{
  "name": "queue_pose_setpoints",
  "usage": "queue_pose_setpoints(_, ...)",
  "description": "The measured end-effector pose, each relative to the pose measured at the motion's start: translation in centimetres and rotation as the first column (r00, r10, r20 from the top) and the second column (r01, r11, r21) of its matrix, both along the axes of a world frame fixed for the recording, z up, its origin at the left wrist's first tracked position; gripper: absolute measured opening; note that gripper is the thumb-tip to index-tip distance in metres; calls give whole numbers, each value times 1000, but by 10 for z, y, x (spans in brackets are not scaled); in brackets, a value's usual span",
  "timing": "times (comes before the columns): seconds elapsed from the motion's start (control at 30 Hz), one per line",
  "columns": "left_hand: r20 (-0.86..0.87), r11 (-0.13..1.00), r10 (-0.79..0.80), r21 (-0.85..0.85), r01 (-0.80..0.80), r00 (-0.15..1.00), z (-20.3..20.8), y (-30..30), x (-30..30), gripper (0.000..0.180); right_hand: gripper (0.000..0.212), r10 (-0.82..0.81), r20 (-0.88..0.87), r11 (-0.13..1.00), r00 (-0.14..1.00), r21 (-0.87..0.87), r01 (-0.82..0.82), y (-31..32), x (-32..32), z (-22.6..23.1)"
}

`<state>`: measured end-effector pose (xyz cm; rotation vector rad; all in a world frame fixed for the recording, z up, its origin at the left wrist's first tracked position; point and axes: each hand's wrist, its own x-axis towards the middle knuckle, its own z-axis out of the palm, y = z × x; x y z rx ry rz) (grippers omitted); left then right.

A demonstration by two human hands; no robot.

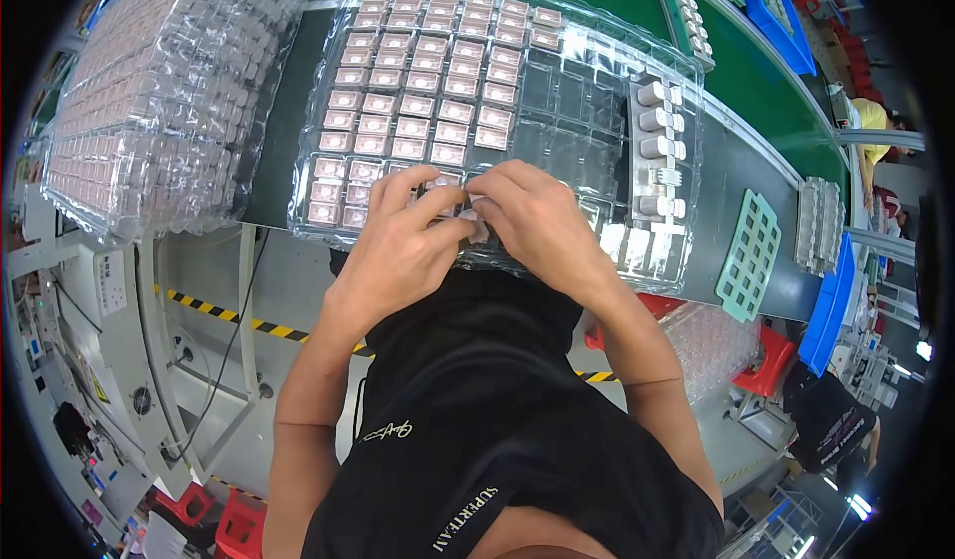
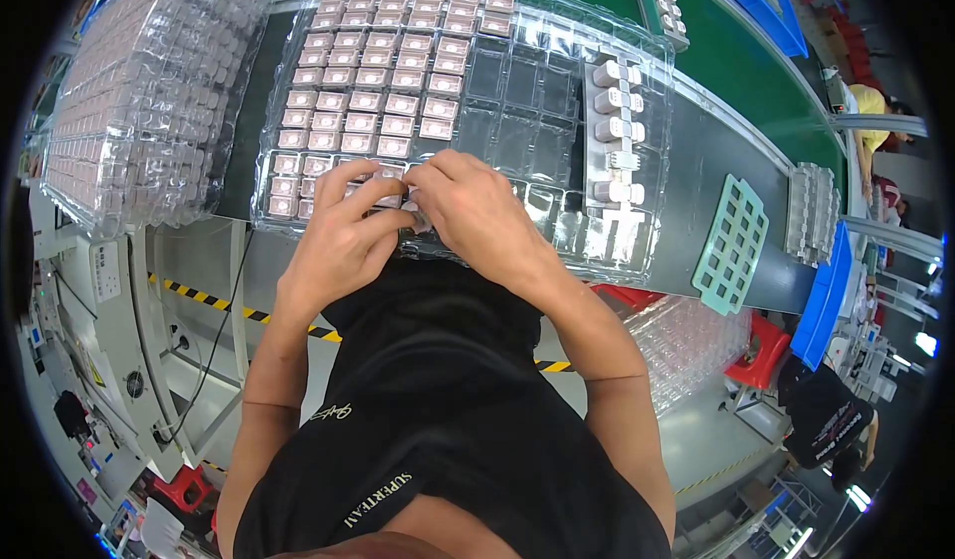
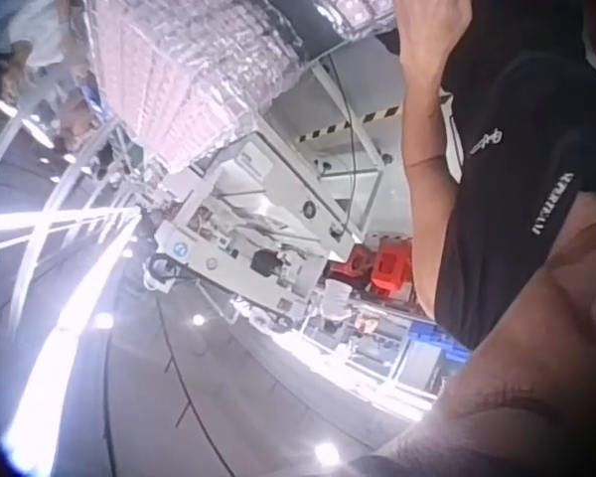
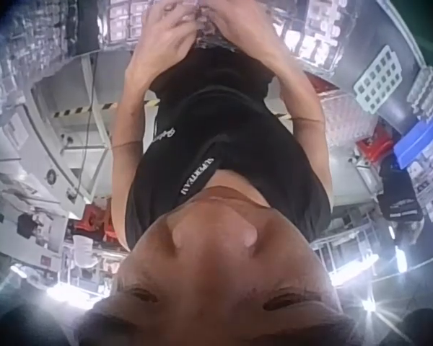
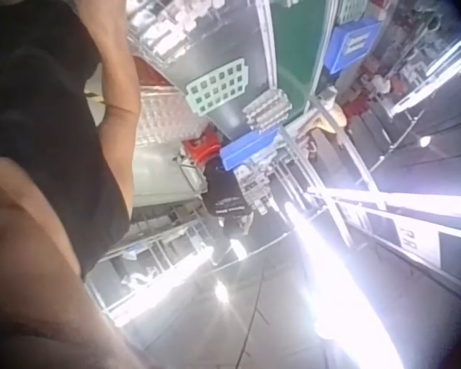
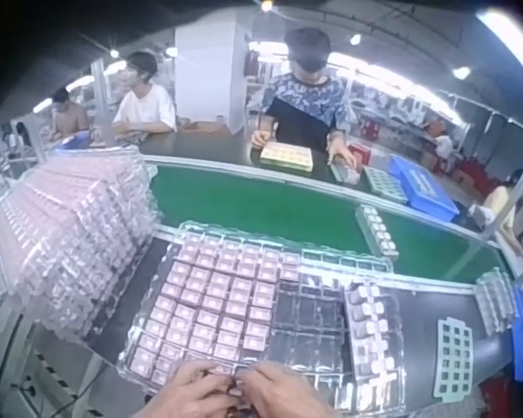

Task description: Assembling small electronic components into plastic trays and organizing them on an assembly line.

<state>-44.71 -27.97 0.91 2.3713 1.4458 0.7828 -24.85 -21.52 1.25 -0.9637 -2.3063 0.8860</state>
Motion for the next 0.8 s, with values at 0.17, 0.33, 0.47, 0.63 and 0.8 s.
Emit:
queue_pose_setpoints(0.17,25,999,-3,35,2,1000,-7,2,0,8,21,47,104,974,994,214,-69,6,-2,-6)
queue_pose_setpoints(0.33,41,1000,-24,-10,25,999,-4,0,0,8,19,-21,115,987,993,158,3,6,-5,-1)
queue_pose_setpoints(0.47,17,997,-74,22,74,997,-3,2,5,8,18,-83,76,982,994,179,69,7,2,3)
queue_pose_setpoints(0.63,-112,988,-153,-13,152,982,2,7,9,15,18,-108,60,976,992,195,94,5,9,6)
queue_pose_setpoints(0.8,-182,979,-205,-23,204,962,8,18,6,7,17,-132,27,972,991,197,124,0,14,7)
